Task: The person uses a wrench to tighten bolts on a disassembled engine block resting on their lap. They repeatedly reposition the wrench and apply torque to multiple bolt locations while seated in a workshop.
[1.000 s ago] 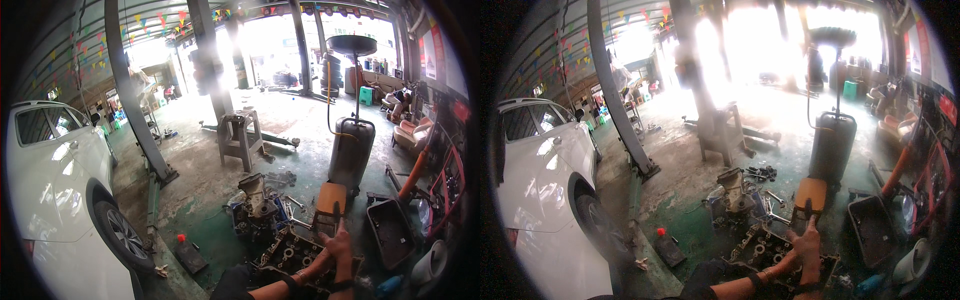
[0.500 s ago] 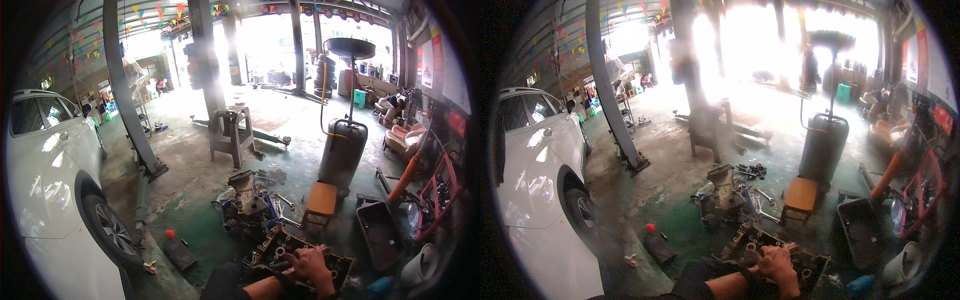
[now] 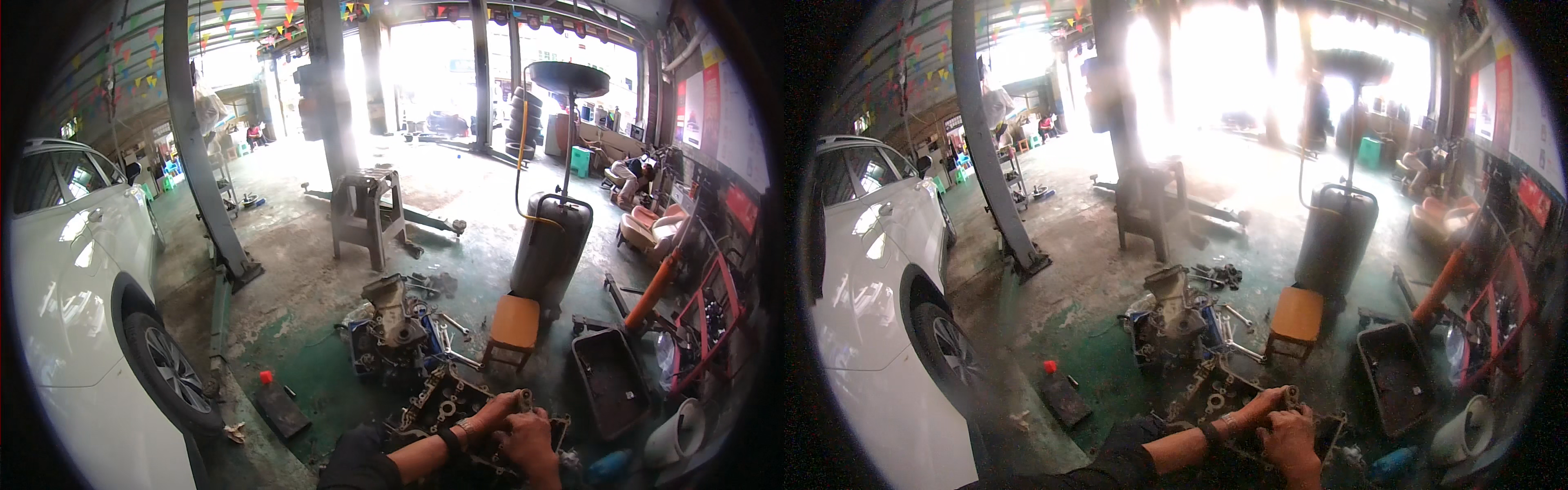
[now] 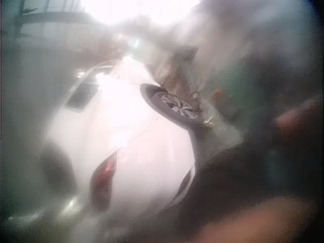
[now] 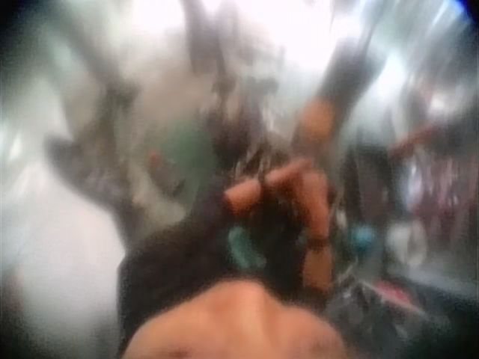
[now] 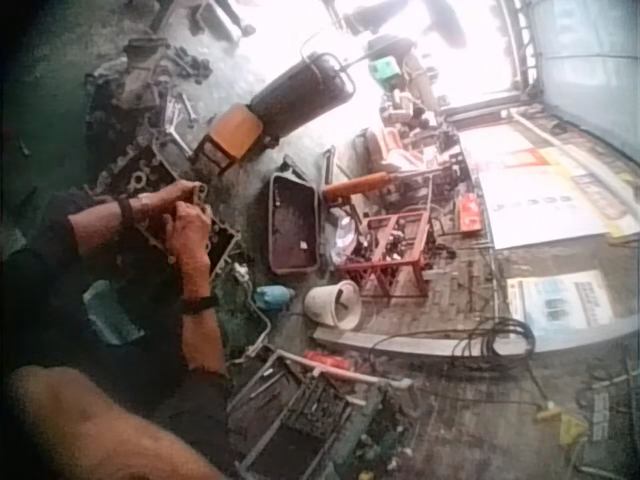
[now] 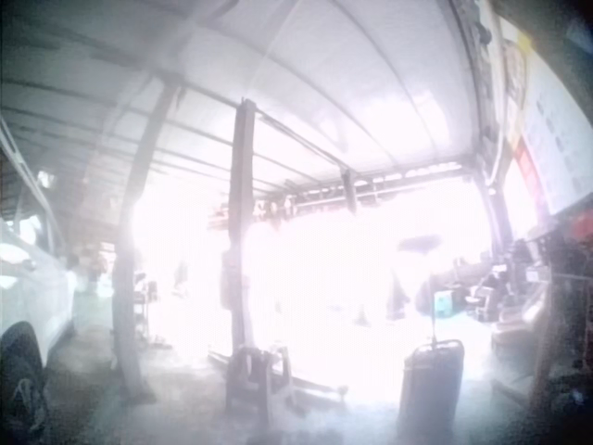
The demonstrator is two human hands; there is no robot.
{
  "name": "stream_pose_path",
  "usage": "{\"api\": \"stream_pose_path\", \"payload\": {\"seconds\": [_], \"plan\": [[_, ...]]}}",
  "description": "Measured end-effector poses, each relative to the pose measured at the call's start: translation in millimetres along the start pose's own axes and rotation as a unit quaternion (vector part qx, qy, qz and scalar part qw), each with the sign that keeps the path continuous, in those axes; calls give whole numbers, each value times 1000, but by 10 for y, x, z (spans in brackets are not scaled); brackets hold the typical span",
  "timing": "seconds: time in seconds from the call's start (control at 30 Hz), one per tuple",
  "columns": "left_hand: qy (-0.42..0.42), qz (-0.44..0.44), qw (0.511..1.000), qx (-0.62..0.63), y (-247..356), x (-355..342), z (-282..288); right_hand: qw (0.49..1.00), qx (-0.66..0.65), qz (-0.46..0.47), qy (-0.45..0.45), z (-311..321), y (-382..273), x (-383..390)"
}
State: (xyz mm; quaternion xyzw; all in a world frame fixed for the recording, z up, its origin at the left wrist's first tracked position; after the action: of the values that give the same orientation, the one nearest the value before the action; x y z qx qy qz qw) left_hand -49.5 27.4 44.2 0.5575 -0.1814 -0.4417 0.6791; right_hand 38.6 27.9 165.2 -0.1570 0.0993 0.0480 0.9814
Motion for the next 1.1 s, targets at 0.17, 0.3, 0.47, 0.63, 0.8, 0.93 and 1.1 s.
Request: {"api": "stream_pose_path", "payload": {"seconds": [0.17,0.3,0.47,0.63,0.8,0.93,1.1], "plan": [[57,-5,996,-62,220,45,84,985,-37,-171,-6,-41,488,29],[105,-32,991,-73,294,70,127,967,-15,-251,41,71,826,61],[137,26,989,-53,231,120,151,961,74,-263,36,138,1056,111],[97,29,995,-21,201,119,86,931,87,-311,-168,-264,1274,118],[32,86,995,26,-119,95,-85,935,40,-315,-155,-304,1266,106],[15,17,997,-73,-205,66,-11,962,74,-258,-48,-143,1118,54],[42,-112,980,-156,92,9,74,962,38,-265,-53,-168,1140,6]]}}
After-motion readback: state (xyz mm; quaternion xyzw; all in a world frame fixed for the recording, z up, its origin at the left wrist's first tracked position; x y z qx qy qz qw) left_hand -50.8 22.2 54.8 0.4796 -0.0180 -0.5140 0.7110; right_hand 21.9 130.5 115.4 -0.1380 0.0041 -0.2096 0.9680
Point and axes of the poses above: each hand's wrist, its own x-axis away from the middle knuckle, its own z-axis out of the back of the hand, y = z × x, the point moved 9 cm from there along -x, towards the middle knuckle
